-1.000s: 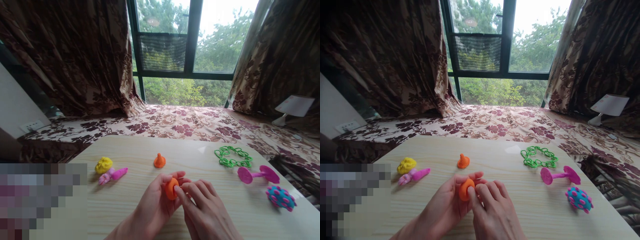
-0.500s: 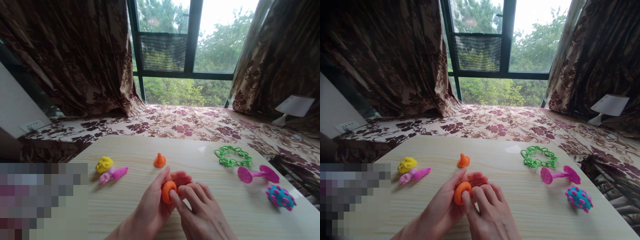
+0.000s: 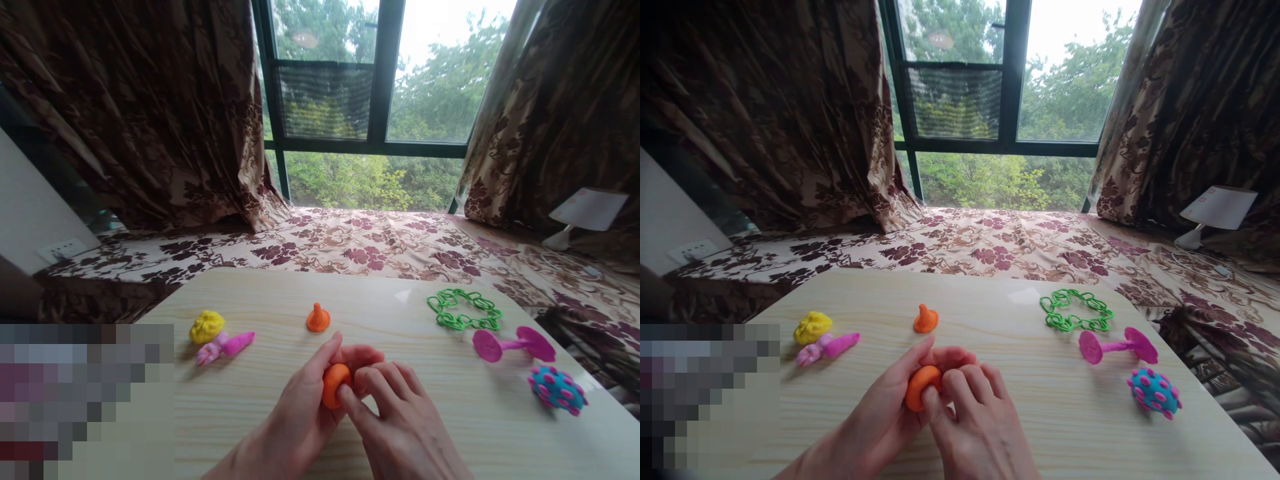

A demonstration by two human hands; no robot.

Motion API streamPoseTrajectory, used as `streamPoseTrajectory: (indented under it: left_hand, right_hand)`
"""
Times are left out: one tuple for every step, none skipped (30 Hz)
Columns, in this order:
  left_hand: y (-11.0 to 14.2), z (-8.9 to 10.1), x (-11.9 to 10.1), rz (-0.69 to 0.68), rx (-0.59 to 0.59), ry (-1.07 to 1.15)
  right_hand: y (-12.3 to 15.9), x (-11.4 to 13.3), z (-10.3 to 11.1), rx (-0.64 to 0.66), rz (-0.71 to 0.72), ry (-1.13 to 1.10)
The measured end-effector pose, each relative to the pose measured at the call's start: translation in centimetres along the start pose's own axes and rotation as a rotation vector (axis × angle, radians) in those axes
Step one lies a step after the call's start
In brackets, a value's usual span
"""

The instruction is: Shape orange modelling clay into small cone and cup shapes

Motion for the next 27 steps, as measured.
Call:
streamPoseTrajectory:
  left_hand:
    - [0.0, 0.0, -0.1, -0.008, 0.003, 0.008]
    - [0.0, 0.0, -0.2, -0.016, 0.007, 0.019]
    - [0.0, 0.0, -0.3, -0.022, 0.015, 0.034]
    - [0.0, 0.0, -0.3, -0.021, 0.024, 0.051]
    - [0.0, 0.1, -0.4, -0.012, 0.034, 0.074]
    - [-0.1, 0.1, -0.4, 0.003, 0.046, 0.101]
    - [-0.1, 0.0, -0.4, 0.023, 0.059, 0.129]
    - [-0.1, 0.0, -0.4, 0.043, 0.077, 0.153]
    - [0.0, -0.2, -0.4, 0.065, 0.099, 0.168]
    - [0.1, -0.4, -0.3, 0.084, 0.122, 0.173]
    - [0.2, -0.6, -0.3, 0.101, 0.141, 0.173]
    - [0.3, -0.7, -0.2, 0.11, 0.151, 0.171]
    - [0.3, -0.8, -0.2, 0.109, 0.148, 0.173]
    - [0.4, -0.7, -0.2, 0.101, 0.134, 0.177]
    - [0.3, -0.6, -0.2, 0.084, 0.116, 0.181]
    - [0.3, -0.5, -0.2, 0.064, 0.097, 0.18]
    - [0.2, -0.3, -0.1, 0.043, 0.08, 0.174]
    - [0.0, -0.2, -0.1, 0.027, 0.066, 0.165]
    - [-0.1, -0.1, 0.0, 0.02, 0.054, 0.154]
    - [-0.2, 0.0, 0.1, 0.017, 0.044, 0.145]
    - [-0.3, 0.0, 0.2, 0.016, 0.034, 0.138]
    - [-0.3, 0.1, 0.3, 0.019, 0.028, 0.136]
    - [-0.4, 0.0, 0.4, 0.023, 0.027, 0.136]
    - [-0.4, 0.0, 0.4, 0.027, 0.031, 0.138]
    - [-0.4, 0.0, 0.4, 0.026, 0.037, 0.141]
    - [-0.4, -0.1, 0.4, 0.026, 0.042, 0.146]
    - [-0.4, -0.1, 0.4, 0.026, 0.044, 0.151]
  right_hand:
    - [0.1, -0.1, 0.0, 0.013, -0.004, -0.01]
    - [0.1, -0.2, 0.0, 0.025, -0.004, -0.022]
    - [0.1, -0.3, 0.1, 0.037, -0.001, -0.039]
    - [0.1, -0.4, 0.3, 0.042, 0.008, -0.058]
    - [0.0, -0.5, 0.5, 0.042, 0.017, -0.077]
    - [0.0, -0.6, 0.8, 0.033, 0.024, -0.09]
    - [-0.1, -0.7, 1.0, 0.021, 0.026, -0.098]
    - [-0.1, -0.7, 1.2, 0.01, 0.026, -0.101]
    - [-0.1, -0.8, 1.3, 0.0, 0.02, -0.1]
    - [-0.1, -0.8, 1.3, -0.004, 0.014, -0.099]
    - [-0.1, -0.8, 1.3, -0.005, 0.006, -0.098]
    - [-0.2, -0.8, 1.3, -0.009, -0.003, -0.097]
    - [-0.2, -0.9, 1.3, -0.012, -0.012, -0.096]
    - [-0.2, -0.9, 1.3, -0.018, -0.019, -0.094]
    - [-0.3, -0.9, 1.3, -0.025, -0.025, -0.091]
    - [-0.3, -0.9, 1.4, -0.029, -0.031, -0.087]
    - [-0.3, -0.9, 1.4, -0.027, -0.039, -0.083]
    - [-0.3, -0.9, 1.4, -0.021, -0.044, -0.08]
    - [-0.2, -1.0, 1.3, -0.014, -0.05, -0.078]
    - [-0.2, -1.0, 1.3, -0.006, -0.051, -0.077]
    - [-0.2, -1.0, 1.2, 0.0, -0.047, -0.078]
    - [-0.2, -0.9, 1.1, 0.003, -0.039, -0.081]
    - [-0.2, -0.9, 1.1, 0.005, -0.033, -0.083]
    - [-0.2, -0.8, 1.0, 0.005, -0.029, -0.083]
    - [-0.2, -0.8, 1.0, 0.006, -0.028, -0.081]
    - [-0.2, -0.7, 1.0, 0.007, -0.03, -0.075]
    - [-0.2, -0.7, 0.9, 0.007, -0.033, -0.067]
Point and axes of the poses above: each hand's wrist, its own y-axis away from the middle knuckle, its own z-axis out of the back of the hand, x = y × z, the point moved 5 cm from there along -y, towards the middle knuckle, and after that the axes turned 15 degrees about z, right-handed, at the moved point
